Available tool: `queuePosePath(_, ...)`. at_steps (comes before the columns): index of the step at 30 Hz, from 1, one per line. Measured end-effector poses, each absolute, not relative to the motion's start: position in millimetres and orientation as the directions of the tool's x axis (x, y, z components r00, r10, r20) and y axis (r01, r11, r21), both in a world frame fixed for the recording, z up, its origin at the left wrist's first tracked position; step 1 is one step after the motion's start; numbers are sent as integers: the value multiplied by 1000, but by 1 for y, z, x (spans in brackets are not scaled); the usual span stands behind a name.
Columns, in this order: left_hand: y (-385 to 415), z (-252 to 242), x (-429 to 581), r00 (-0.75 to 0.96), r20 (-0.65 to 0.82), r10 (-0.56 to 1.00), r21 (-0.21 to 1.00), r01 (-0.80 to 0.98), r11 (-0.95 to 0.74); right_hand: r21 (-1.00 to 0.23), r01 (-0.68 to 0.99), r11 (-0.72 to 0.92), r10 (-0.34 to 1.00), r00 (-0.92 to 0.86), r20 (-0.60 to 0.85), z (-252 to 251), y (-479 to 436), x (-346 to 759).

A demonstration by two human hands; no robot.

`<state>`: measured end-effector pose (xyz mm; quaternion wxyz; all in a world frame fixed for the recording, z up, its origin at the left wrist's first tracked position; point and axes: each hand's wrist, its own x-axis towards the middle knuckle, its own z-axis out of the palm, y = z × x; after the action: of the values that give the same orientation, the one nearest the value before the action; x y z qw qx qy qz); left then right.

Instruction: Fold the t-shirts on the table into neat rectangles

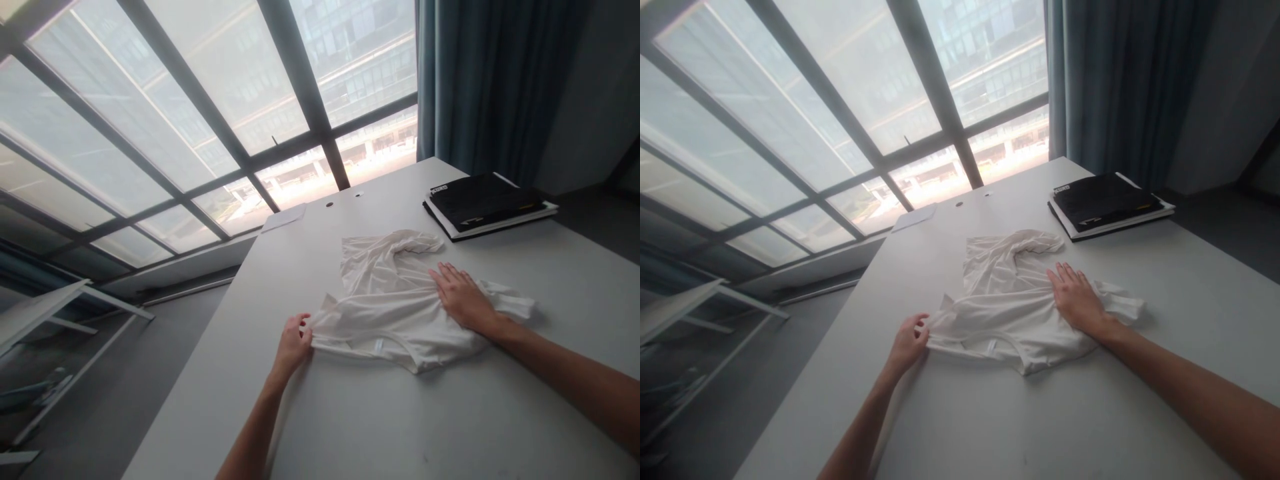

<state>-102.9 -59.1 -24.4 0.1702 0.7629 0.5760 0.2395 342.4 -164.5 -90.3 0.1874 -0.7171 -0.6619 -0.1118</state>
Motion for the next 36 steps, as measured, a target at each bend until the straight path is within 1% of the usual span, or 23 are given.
queuePosePath(2, -57, -20, -91, 278, 307, 910, 453, 798, -397, -108, 992, -58, 908, 98, 407, -90, -164, 342)
queuePosePath(4, -54, -14, -72, 371, 391, 843, 426, 739, -523, -94, 994, -63, 909, 96, 406, -90, -164, 342)
queuePosePath(6, -49, -13, -51, 468, 390, 793, 455, 651, -608, -83, 994, -69, 908, 97, 409, -90, -163, 343)
queuePosePath(8, -42, -16, -36, 543, 335, 770, 509, 583, -633, -89, 994, -69, 906, 100, 412, -90, -163, 343)
queuePosePath(10, -34, -23, -29, 573, 276, 772, 564, 554, -613, -108, 992, -67, 904, 106, 414, -90, -164, 343)
queuePosePath(12, -27, -31, -32, 565, 245, 788, 595, 554, -582, -124, 990, -70, 903, 116, 413, -89, -165, 341)
queuePosePath(15, -20, -39, -48, 514, 257, 819, 572, 602, -557, -134, 988, -82, 905, 130, 406, -88, -166, 340)
queuePosePath(18, -17, -42, -73, 390, 309, 867, 507, 704, -497, -129, 987, -93, 907, 138, 398, -88, -166, 340)
queuePosePath(21, -17, -40, -102, 209, 323, 923, 419, 843, -337, -117, 989, -94, 907, 133, 400, -87, -167, 341)
queuePosePath(23, -19, -36, -122, 90, 279, 956, 342, 921, -186, -106, 990, -90, 907, 125, 401, -87, -167, 341)
queuePosePath(25, -20, -29, -142, -7, 204, 979, 263, 964, -48, -98, 991, -88, 909, 120, 399, -86, -167, 341)
queuePosePath(28, -22, -19, -169, -84, 78, 993, 149, 986, 72, -94, 991, -93, 911, 122, 395, -85, -170, 338)
queuePosePath(30, -21, -14, -181, -82, 20, 996, 80, 994, 80, -90, 991, -96, 910, 125, 395, -83, -172, 335)
queuePosePath(32, -19, -10, -183, -56, 44, 997, 14, 998, 55, -85, 993, -84, 906, 112, 408, -79, -174, 332)
queuePosePath(33, -18, -8, -179, -28, 84, 996, -6, 1000, 29, -85, 994, -64, 904, 94, 418, -77, -175, 330)
queuePosePath(34, -16, -6, -172, 23, 140, 990, -3, 1000, -23, -91, 995, -36, 900, 72, 431, -75, -175, 329)
queuePosePath(35, -15, -4, -160, 98, 201, 975, 27, 994, -105, -105, 994, -2, 894, 49, 445, -73, -174, 328)
queuePosePath(36, -13, -3, -145, 198, 265, 944, 82, 971, -227, -127, 991, 33, 888, 29, 458, -72, -173, 328)
